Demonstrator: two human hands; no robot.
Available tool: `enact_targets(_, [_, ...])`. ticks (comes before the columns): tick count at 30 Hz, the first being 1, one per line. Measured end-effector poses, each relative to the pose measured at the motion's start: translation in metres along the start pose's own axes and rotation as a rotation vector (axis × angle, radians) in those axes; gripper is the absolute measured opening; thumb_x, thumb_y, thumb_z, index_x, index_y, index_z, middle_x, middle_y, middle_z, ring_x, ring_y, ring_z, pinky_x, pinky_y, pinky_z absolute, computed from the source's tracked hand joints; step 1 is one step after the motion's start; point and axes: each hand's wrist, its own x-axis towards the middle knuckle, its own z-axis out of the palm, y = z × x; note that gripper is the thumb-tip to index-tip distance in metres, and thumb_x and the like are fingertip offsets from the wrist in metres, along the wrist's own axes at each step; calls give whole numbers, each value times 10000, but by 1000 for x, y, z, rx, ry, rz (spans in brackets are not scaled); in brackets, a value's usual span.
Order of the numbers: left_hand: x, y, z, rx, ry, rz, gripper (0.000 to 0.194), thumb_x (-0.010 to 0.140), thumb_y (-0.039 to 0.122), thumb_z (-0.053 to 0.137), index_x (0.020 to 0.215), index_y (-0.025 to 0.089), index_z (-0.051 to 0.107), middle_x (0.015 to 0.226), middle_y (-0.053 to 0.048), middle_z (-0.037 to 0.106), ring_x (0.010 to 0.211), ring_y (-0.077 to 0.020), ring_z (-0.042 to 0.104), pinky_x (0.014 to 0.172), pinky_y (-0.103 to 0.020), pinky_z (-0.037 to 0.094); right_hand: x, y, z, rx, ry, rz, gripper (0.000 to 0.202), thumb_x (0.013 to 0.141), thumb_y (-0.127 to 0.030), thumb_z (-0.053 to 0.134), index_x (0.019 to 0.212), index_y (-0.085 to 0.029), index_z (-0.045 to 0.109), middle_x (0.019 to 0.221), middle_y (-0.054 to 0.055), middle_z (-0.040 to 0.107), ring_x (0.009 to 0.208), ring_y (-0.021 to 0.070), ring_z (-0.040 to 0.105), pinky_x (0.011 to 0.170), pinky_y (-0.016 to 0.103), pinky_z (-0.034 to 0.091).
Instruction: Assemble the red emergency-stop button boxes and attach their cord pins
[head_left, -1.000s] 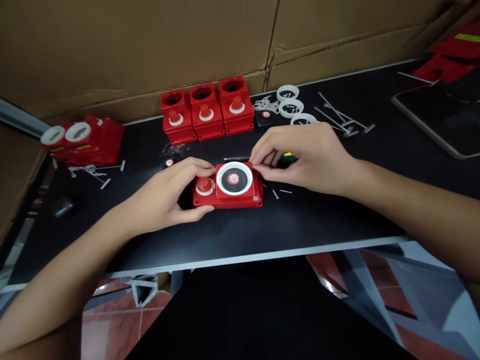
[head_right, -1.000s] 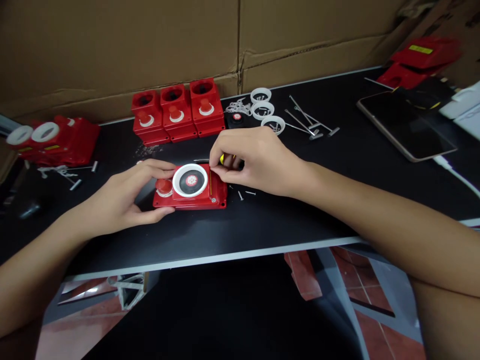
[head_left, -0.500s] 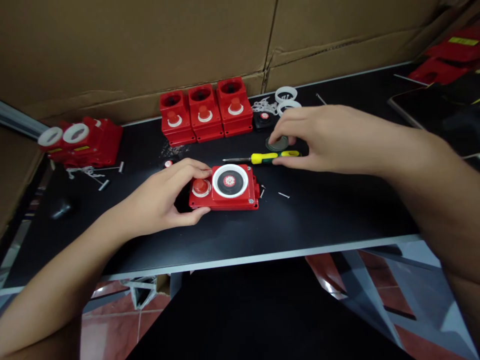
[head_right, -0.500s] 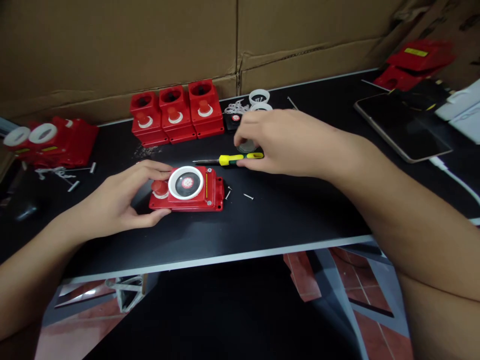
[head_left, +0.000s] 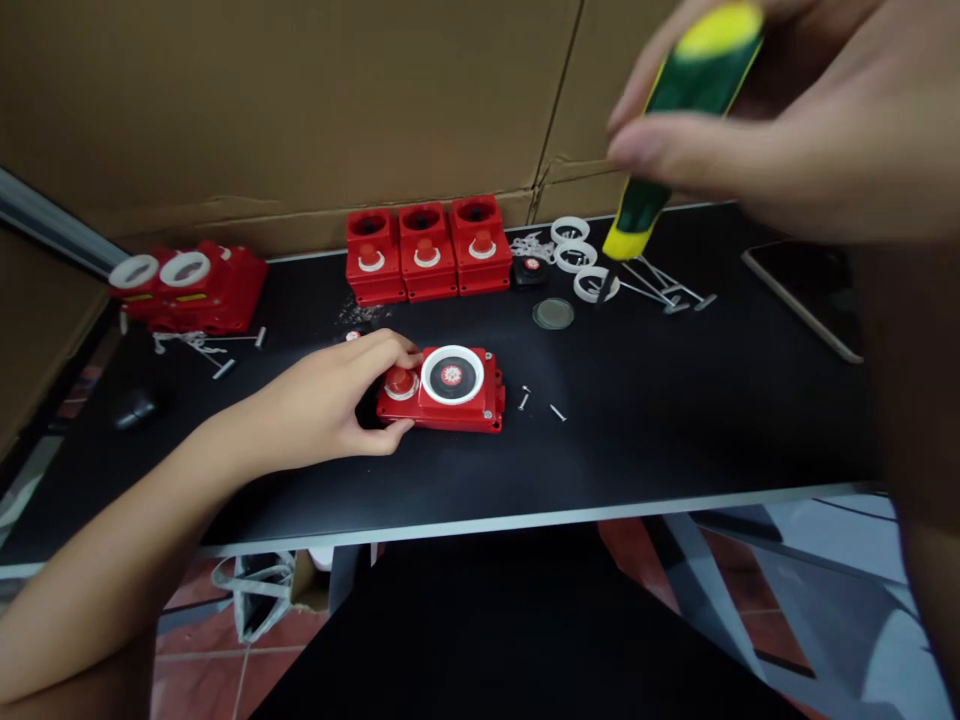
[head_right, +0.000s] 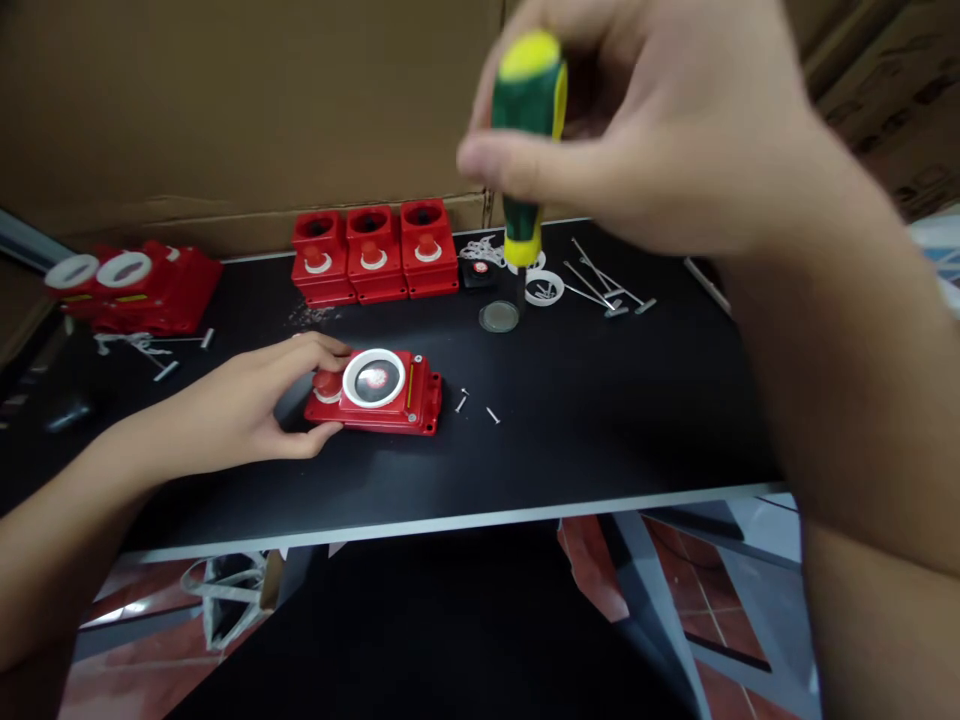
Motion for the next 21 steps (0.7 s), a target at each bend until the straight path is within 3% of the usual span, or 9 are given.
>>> enact_targets(3, [-1, 0, -1, 20, 6, 0, 351, 978, 479, 743, 1224, 253, 635, 1381, -133, 805, 1196, -350, 826, 999, -478, 685, 12, -22, 1, 95, 13, 8, 500, 1092, -681, 677, 1179, -209, 813, 988, -28, 733, 708, -41, 567, 580, 109, 455])
enact_targets(5, [-2, 0, -1, 28, 8, 4, 352, 973, 454, 740, 1229, 243, 623, 1363, -132, 804, 1189, -335, 827, 1006, -456, 681, 15, -35, 7, 145, 2, 5, 503, 1132, -632, 644, 1248, -164, 787, 1060, 9, 762, 681, -7, 608, 544, 171, 487])
enact_targets(10, [-2, -1, -4, 5, 17, -6, 358, 946, 405, 773, 1226, 231, 635, 1347, -111, 795, 1140, -300, 823, 1034, -411, 668, 17, -57, 23, 47, -60, -43, 411, 959, -509, 919, 1151, -167, 796, 893, -61, 715, 663, -61, 595, 545, 51, 448])
enact_targets(14, [-2, -2, -5, -6, 33, 0, 338, 947, 396, 775, 1195, 230, 618, 1338, -102, 783, 1136, -289, 809, 1045, -403, 665, 19, -62, 29, 86, -98, -161, 263, 929, -319, 918, 1028, -131, 763, 700, -152, 660, 564, -128, 568, 547, -47, 355])
enact_targets(16, [-2, -3, -5, -6, 31, -7, 345, 947, 396, 773, 1209, 230, 621, 1346, -100, 781, 1150, -292, 806, 1065, -411, 665, 21, -63, 33, 41, -87, -176, 271, 900, -325, 918, 1004, -121, 774, 645, -174, 621, 541, -161, 531, 570, -111, 303])
enact_targets(18, [-2, -2, -5, -1, 27, -17, 352, 951, 414, 771, 1216, 236, 624, 1360, -99, 780, 1170, -295, 807, 1083, -413, 667, 22, -63, 36, 1, -81, -156, 295, 910, -404, 880, 990, -136, 787, 642, -170, 612, 633, -170, 583, 601, -150, 256])
enact_targets(21, [-2, -1, -6, 9, 30, -6, 352, 968, 454, 755, 1206, 241, 608, 1372, -107, 780, 1173, -295, 809, 1073, -409, 679, 24, -63, 39, -5, -83, -130, 326, 916, -465, 850, 957, -148, 783, 649, -128, 600, 955, -117, 736, 618, -157, 204])
